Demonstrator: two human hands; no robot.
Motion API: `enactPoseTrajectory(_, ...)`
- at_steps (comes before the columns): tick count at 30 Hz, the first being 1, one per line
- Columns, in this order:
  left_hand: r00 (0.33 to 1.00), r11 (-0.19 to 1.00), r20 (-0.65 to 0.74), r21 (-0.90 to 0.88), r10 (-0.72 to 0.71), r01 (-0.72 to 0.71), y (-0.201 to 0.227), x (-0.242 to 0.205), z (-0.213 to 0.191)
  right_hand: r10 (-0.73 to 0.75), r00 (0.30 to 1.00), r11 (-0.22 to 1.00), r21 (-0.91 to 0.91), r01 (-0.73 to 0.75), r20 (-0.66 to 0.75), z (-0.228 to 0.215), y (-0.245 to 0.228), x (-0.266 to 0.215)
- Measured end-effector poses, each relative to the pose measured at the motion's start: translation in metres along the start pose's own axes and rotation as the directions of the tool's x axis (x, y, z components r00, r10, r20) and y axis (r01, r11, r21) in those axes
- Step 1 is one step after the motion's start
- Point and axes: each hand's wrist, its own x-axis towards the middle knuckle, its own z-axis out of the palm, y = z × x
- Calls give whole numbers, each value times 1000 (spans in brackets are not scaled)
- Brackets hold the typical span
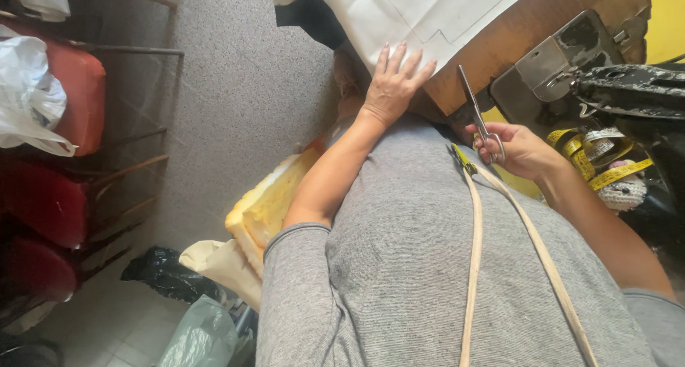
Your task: Cut white fabric with scissors and yellow foam with a utility knife at a workshop table.
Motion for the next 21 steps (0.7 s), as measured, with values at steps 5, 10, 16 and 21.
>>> enactPoseTrajectory(5,1000,1000,6,11,-10,10,0,0,1,-129,973,917,-396,45,-189,8,-15,28)
enactPoseTrajectory(10,999,999,-27,27,-17,17,3,0,-6,-224,967,841,-525,130,-120,26,-39,40)
enactPoseTrajectory(16,998,998,-60,47,-28,30,4,0,-9,-213,970,756,-649,91,-113,26,-63,49)
enactPoseTrajectory(21,998,999,-54,40,-25,27,5,0,-7,-257,960,745,-656,121,-114,11,-63,60)
